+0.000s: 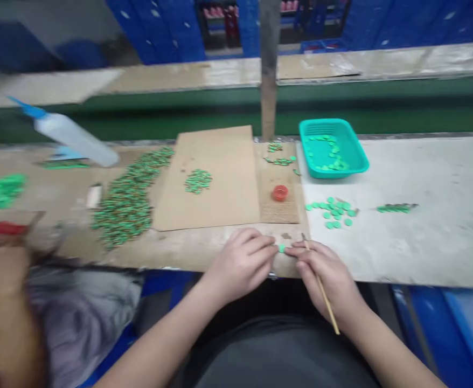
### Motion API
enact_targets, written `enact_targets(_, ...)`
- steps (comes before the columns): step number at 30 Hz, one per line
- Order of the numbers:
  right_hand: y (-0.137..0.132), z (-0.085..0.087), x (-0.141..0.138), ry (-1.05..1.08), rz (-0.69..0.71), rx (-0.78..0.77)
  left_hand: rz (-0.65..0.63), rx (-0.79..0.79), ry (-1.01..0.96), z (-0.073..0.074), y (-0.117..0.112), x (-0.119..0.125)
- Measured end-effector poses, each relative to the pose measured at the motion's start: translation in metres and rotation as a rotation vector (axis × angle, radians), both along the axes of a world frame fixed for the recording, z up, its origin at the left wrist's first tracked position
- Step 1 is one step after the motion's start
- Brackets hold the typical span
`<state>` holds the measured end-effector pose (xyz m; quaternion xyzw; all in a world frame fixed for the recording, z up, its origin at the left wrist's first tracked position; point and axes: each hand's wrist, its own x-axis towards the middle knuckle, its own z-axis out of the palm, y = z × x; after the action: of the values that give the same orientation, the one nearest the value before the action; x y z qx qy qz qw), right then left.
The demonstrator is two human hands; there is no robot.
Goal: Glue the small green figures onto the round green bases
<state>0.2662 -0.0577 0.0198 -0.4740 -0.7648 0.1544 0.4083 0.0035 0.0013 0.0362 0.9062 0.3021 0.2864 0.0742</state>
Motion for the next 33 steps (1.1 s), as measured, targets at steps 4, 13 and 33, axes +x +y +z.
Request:
enact_targets(4,0.002,-0.009,-0.002,0.035,0.032,-0.003,0.046,-0.008,0.104,-0.001,-0.009,0.003)
enact_targets(13,-0.015,0.009,0.029,0.243,-0.023,-0.037,0.783,-0.165,0.22,0.039,0.023,-0.126)
enact_targets(33,-0.015,0.028,0.039,0.267,-0.087,-0.088,0.809,-0.784,-0.508,0.107,0.083,-0.176)
